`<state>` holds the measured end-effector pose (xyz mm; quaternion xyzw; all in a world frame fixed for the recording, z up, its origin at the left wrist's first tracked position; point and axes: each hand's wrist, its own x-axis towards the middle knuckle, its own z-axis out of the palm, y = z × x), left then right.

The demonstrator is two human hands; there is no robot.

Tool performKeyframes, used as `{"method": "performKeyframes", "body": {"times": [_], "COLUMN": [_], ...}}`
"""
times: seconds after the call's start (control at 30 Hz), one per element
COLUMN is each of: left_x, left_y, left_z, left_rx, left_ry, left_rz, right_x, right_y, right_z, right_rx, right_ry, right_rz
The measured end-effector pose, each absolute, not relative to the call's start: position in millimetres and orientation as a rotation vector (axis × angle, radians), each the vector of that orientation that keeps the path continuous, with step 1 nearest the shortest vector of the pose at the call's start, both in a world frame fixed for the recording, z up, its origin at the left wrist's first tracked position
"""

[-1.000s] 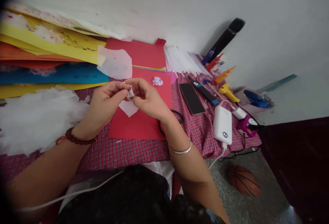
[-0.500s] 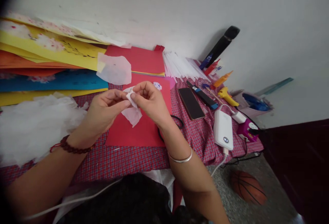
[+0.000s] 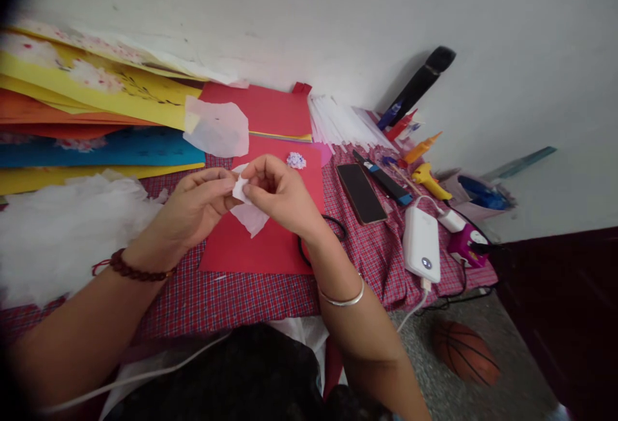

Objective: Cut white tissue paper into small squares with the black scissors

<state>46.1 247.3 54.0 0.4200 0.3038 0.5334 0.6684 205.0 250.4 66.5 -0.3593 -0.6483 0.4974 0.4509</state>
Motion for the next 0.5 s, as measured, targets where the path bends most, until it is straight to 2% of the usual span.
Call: {"method": "performKeyframes", "body": {"times": [0.5], "left_x": [44.8], "left_y": [243.1], "left_z": [57.3], "left_rx": [1.063], "left_ry": [0.810], "left_rz": [1.188], "right_x": [208.2], "right_y": [248.9], "right_z": [67.5], "right_rx": [-0.826], "right_ry": [-1.610], "right_rz": [1.341]}}
